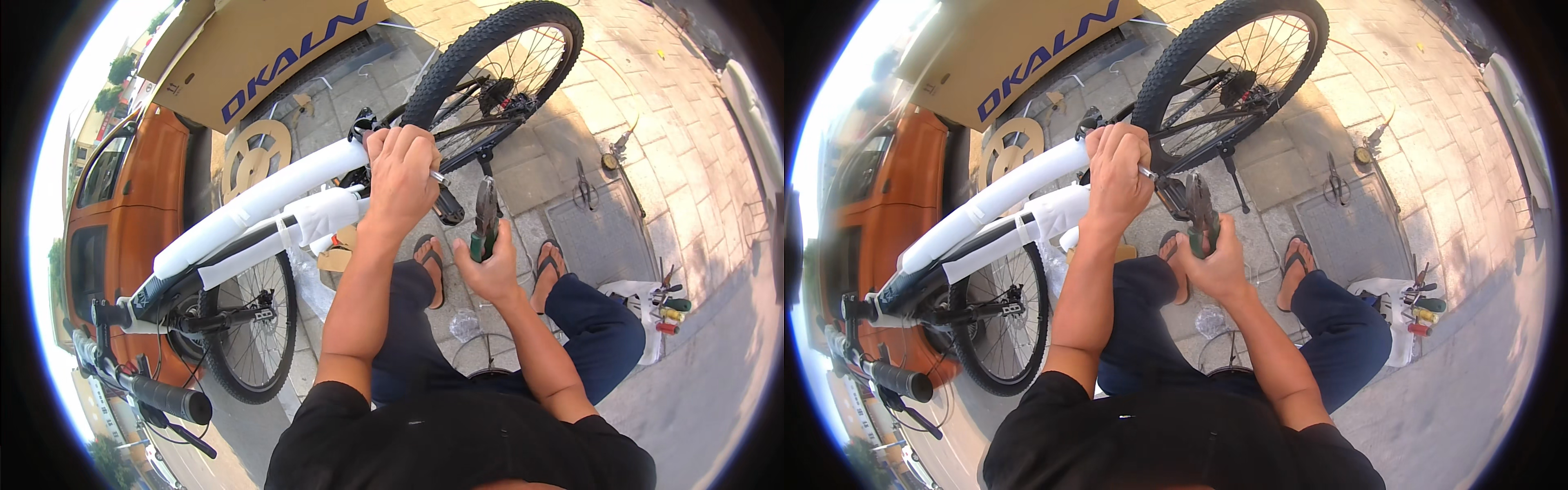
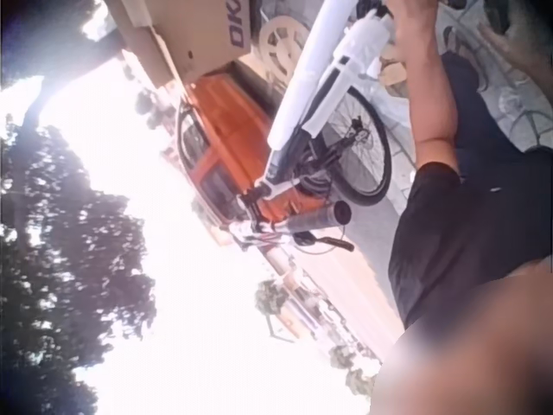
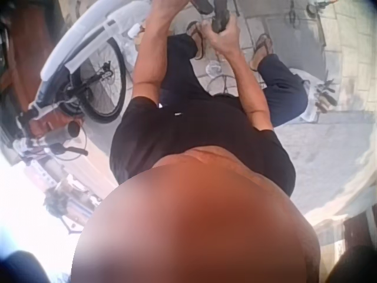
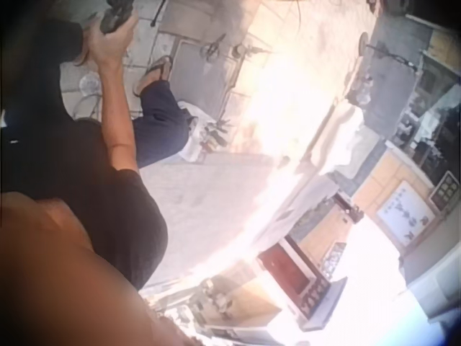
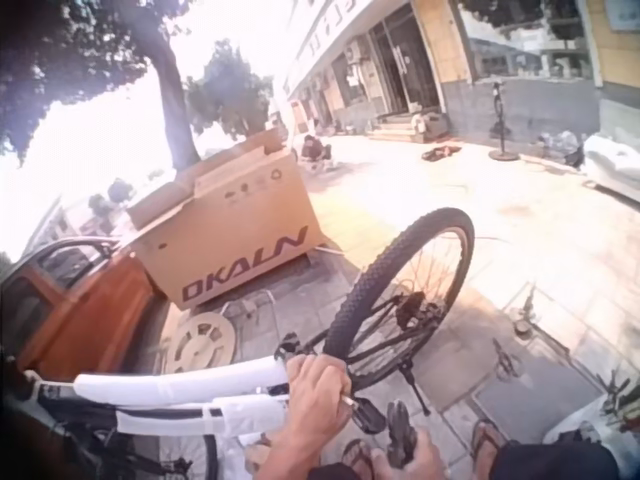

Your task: The person assembles a bicycle by attaching the seat post and saddle. They use pliers to tighten a bolt on the seat post and then secure the saddle onto the post.

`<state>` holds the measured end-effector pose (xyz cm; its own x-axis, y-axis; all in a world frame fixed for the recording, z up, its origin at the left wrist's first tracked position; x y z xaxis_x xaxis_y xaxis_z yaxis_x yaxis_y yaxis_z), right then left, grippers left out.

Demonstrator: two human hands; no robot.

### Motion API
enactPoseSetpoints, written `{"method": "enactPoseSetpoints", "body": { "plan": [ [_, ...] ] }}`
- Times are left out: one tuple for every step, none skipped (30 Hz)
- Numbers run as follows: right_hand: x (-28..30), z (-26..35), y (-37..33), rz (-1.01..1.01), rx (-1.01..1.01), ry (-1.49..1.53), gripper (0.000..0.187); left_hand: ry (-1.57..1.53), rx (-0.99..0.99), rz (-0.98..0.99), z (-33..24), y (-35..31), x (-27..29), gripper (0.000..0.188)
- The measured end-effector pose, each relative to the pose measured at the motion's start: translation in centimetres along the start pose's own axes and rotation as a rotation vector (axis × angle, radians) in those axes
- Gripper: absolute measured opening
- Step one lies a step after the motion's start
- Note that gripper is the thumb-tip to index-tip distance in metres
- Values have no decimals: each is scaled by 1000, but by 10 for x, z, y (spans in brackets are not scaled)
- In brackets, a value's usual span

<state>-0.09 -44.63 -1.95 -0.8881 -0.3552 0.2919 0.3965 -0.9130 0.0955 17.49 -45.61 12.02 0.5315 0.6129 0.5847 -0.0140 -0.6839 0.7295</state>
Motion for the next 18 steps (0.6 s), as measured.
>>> {"method": "enactPoseSetpoints", "body": {
  "plan": [
    [1,3,1,6,13,-16,40,8,3,3,0,1,-1,29],
    [3,8,2,2,18,-34,40,6,4,3,1,1,-1,29],
    [6,13,4,-4,-7,-50,39,6,0,7,1,1,-2,29],
    [11,23,5,-38,46,-5,39,4,-10,14,0,1,-2,29],
    [16,33,6,-73,67,41,39,5,-8,12,0,1,-2,29],
    [21,44,8,-78,89,80,39,3,-8,12,1,1,-2,29],
    [29,62,7,-129,273,165,42,-3,-19,7,1,0,-2,29],
    [37,74,7,-214,368,245,43,-7,-8,11,2,-1,-3,30],
    [46,84,3,-326,527,375,45,-10,-8,14,3,-2,-3,30],
    [44,93,1,-352,662,430,47,-6,2,30,4,-3,-3,30],
    [48,95,-3,-406,741,494,48,-22,-16,13,5,-2,-1,30],
    [25,95,6,-252,650,321,47,-40,-11,16,6,-4,0,30],
    [18,79,9,-117,398,239,47,-73,-22,8,4,-5,1,30],
    [1,59,8,58,128,98,47,-65,-76,44,2,-6,-1,30],
    [-9,33,6,237,-156,-54,46,-50,-20,25,5,-6,1,30],
    [-4,44,3,121,122,112,47,-44,-46,-14,4,-5,4,31],
    [1,47,-4,33,264,223,45,-69,-67,-29,0,-8,6,32],
    [4,46,-10,-7,345,290,43,-51,-72,-14,1,-6,6,32]
  ]
}}
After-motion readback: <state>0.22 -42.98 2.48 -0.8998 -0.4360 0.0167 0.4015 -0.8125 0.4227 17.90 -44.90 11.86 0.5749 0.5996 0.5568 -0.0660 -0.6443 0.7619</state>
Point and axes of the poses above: each hand's wrist, its own y-axis towards the middle knuckle, its own x-axis out of the back of the hand, z = x × y, the point moved 6 cm from there along y, towards the middle knuckle, and after that the axes turned 13 degrees about -y, right-handed, at the moved point
